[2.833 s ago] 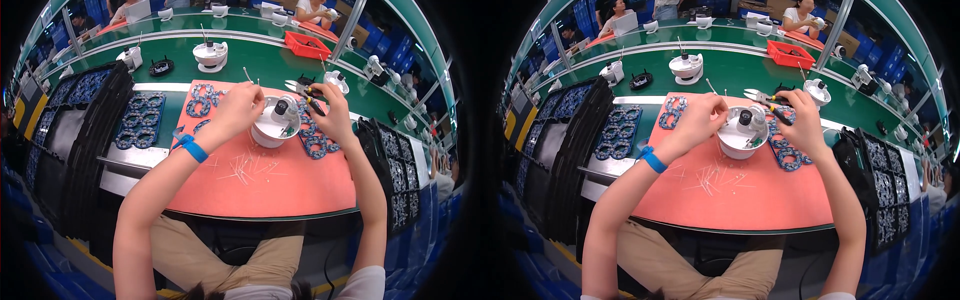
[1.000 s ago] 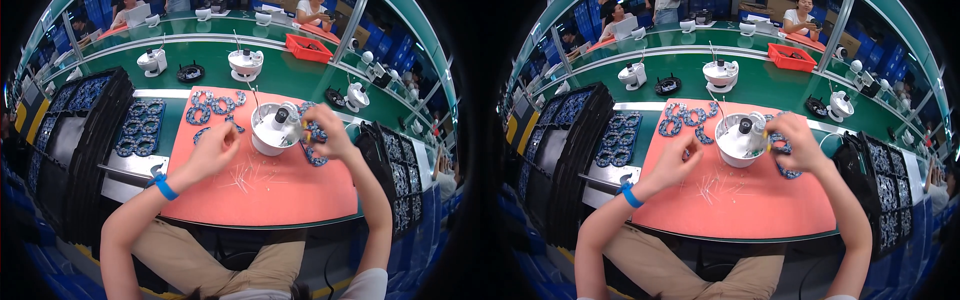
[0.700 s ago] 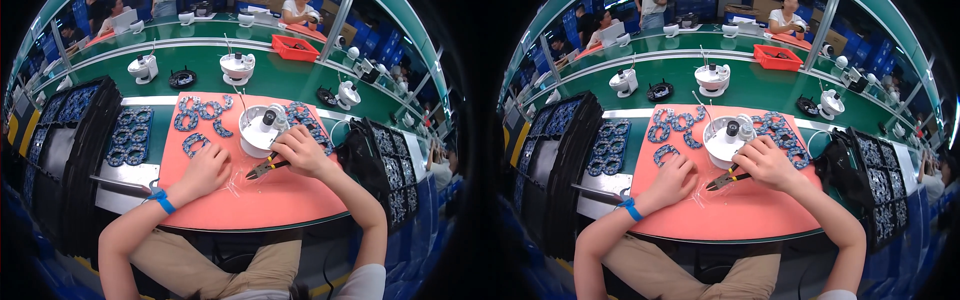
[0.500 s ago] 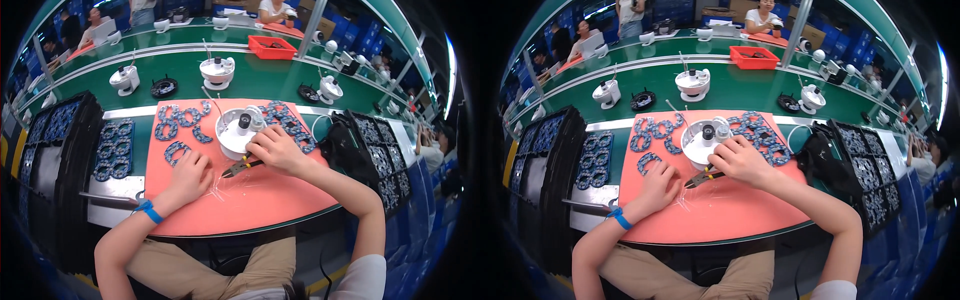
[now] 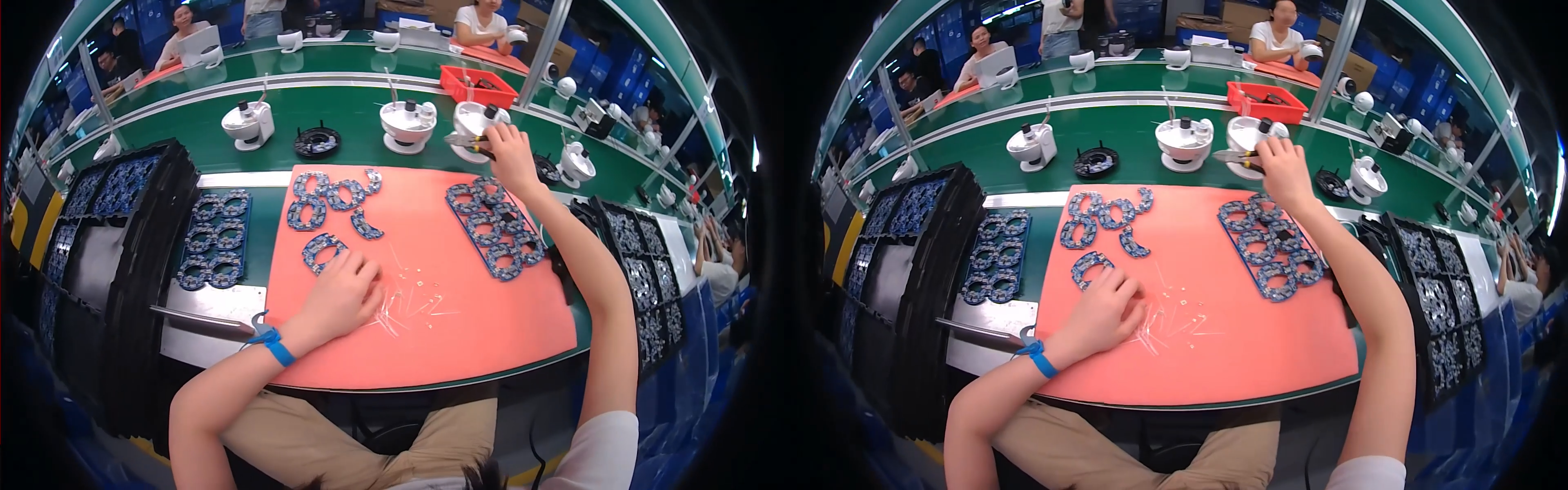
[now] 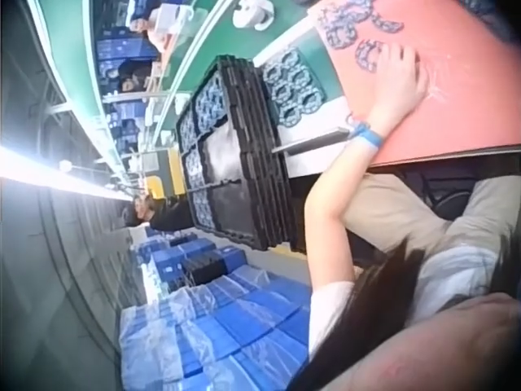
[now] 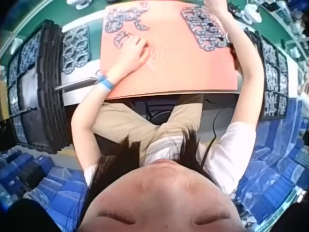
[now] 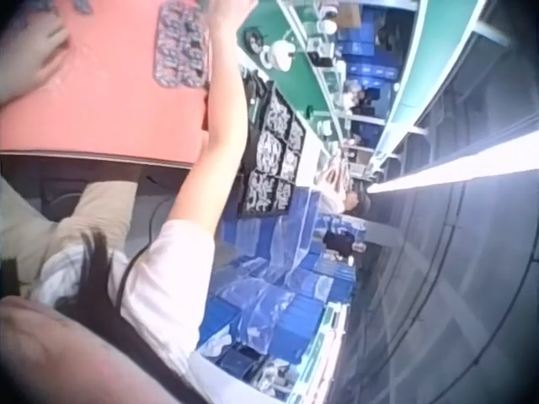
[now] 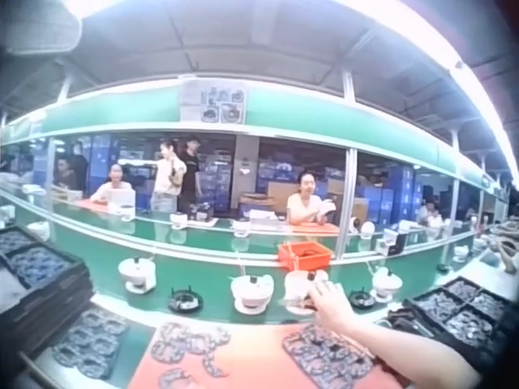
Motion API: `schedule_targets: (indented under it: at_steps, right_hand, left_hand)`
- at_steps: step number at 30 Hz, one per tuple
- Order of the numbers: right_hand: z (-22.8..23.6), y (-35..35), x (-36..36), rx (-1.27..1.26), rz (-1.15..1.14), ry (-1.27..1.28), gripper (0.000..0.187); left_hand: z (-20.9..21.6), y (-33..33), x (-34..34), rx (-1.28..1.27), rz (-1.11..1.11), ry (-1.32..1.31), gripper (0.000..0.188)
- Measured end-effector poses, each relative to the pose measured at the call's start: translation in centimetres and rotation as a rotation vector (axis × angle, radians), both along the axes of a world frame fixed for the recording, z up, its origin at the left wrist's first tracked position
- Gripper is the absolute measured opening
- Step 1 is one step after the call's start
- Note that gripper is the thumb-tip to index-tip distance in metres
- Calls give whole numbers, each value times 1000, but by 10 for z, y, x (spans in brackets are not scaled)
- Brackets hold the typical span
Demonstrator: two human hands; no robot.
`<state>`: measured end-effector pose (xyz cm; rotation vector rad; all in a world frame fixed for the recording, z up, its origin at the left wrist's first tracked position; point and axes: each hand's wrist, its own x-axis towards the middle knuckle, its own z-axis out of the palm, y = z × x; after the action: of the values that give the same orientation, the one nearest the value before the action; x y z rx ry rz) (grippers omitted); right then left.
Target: Assembling electronic components by trimming wires with pliers and fitting parts into plastic housings on a production line.
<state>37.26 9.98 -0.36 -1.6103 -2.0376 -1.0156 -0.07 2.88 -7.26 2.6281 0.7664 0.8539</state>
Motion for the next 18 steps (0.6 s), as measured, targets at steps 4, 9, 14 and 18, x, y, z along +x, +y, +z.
schedule_targets:
  at_steps: [4,9,14,18]
  right_hand:
    - [-31,31,28,-30,-130,61,15]
    - [-40,32,22,-42,-129,118,32]
    - [-25,43,-12,4,67,182,34]
    - [-26,66,-34,-121,100,99,42]
  left_hand:
    - [-6,2,1,-7,2,-4,17]
    - [-8,3,0,19,6,-32,17]
    - [-9,4,1,29,8,-39,18]
    - [-8,4,0,26,7,-48,17]
